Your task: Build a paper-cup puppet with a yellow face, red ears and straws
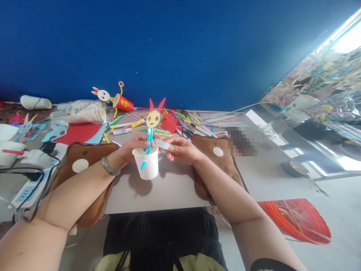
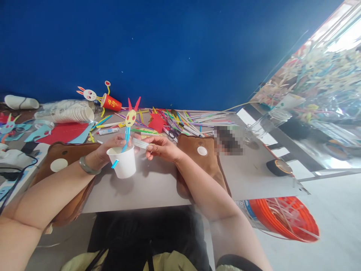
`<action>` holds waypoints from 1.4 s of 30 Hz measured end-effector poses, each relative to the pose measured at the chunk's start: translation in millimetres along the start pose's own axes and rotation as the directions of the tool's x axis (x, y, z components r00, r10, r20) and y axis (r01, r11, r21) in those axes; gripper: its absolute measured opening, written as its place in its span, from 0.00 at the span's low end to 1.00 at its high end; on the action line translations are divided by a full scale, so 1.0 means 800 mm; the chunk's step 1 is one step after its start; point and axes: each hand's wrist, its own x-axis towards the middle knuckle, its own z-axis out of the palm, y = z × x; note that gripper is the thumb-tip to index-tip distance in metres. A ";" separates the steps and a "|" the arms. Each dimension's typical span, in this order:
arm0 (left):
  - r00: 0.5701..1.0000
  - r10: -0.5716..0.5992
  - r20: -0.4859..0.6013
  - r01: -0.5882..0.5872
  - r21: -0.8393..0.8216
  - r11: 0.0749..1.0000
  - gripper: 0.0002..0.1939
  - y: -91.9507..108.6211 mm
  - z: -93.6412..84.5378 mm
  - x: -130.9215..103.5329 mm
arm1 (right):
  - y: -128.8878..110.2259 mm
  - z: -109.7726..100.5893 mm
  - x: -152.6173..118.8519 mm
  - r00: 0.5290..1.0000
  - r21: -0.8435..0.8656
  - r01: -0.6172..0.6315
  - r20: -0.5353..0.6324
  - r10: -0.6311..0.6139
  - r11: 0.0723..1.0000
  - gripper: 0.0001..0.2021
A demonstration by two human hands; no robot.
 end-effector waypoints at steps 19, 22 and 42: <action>0.810 0.319 -0.492 -0.123 0.388 0.913 0.12 -0.024 -0.013 0.021 | 0.026 -0.008 0.013 0.830 -0.704 -0.079 -0.439 -0.345 0.706 0.14; 0.735 0.474 -0.485 -0.074 0.637 0.767 0.13 -0.019 -0.021 0.022 | 0.026 -0.013 0.014 0.815 -0.766 -0.135 -0.447 -0.370 0.629 0.13; 0.803 0.451 -0.389 0.159 0.870 0.466 0.19 0.012 -0.100 0.007 | 0.037 -0.029 0.020 0.842 -0.903 -0.167 -0.340 -0.420 0.396 0.08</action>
